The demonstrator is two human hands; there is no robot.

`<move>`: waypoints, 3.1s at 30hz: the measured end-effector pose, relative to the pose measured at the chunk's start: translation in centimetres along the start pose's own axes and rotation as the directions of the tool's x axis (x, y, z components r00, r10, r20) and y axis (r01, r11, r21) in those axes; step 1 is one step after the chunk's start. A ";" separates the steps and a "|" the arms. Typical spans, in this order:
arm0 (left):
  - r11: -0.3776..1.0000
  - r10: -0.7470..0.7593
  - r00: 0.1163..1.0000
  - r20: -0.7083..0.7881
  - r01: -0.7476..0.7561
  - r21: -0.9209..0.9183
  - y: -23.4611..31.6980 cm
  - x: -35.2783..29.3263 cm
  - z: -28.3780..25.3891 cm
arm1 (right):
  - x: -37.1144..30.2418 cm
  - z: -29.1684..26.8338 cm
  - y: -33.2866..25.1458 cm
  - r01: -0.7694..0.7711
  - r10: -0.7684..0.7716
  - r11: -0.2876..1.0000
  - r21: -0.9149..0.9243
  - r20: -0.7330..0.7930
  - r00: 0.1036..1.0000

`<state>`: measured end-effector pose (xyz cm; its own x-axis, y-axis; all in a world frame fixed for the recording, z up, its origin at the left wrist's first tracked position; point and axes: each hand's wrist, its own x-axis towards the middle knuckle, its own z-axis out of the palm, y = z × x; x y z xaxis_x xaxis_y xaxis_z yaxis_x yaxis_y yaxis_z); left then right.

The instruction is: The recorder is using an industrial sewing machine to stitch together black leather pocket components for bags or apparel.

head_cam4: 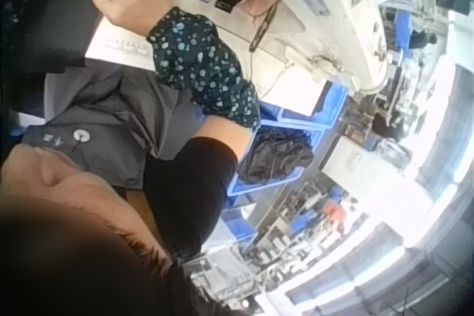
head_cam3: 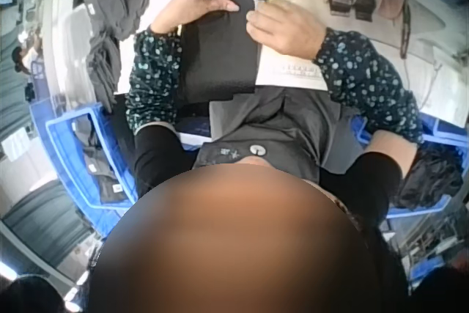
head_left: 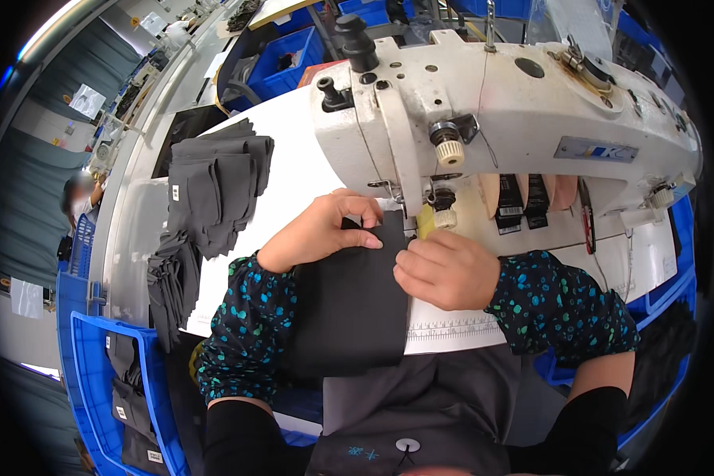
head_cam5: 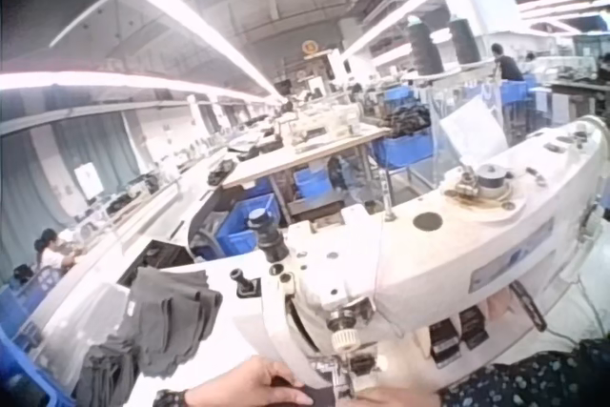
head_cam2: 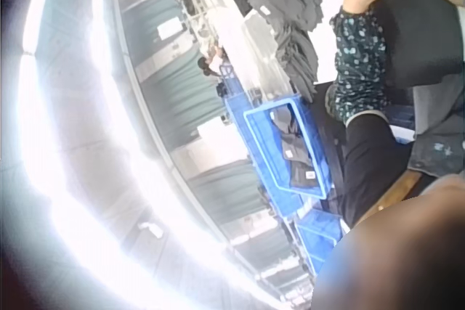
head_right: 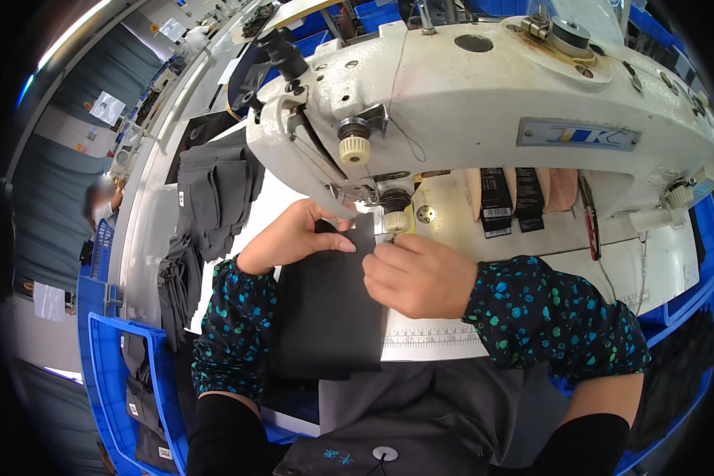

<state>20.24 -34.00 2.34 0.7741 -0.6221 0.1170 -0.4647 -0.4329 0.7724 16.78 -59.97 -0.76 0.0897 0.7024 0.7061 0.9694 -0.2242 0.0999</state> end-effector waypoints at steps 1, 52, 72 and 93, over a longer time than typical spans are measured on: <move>1.000 0.001 1.000 0.002 -0.001 -0.003 0.1 0.1 0.1 | 0.0 -0.3 -0.1 0.045 -0.045 0.999 -0.003 0.035 0.998; 0.929 -0.186 0.947 -0.261 0.256 0.268 0.1 0.0 1.3 | -1.1 -0.1 -1.1 0.000 -0.009 0.999 0.054 0.151 0.988; 0.944 -0.051 0.932 -0.359 0.163 0.287 -0.5 1.0 1.8 | -0.9 -0.5 0.4 -0.079 0.065 0.993 0.091 0.152 0.986; 0.902 0.005 0.994 -0.113 0.045 0.429 8.5 -8.6 8.2 | -1.9 -2.9 -7.4 -0.105 0.076 0.989 0.102 0.248 0.966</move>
<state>6.14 -37.65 2.76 0.8157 -0.5462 0.1904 -0.5690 -0.6984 0.4341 8.77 -61.60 -0.87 0.2174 0.8290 0.5153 0.9730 -0.2262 -0.0466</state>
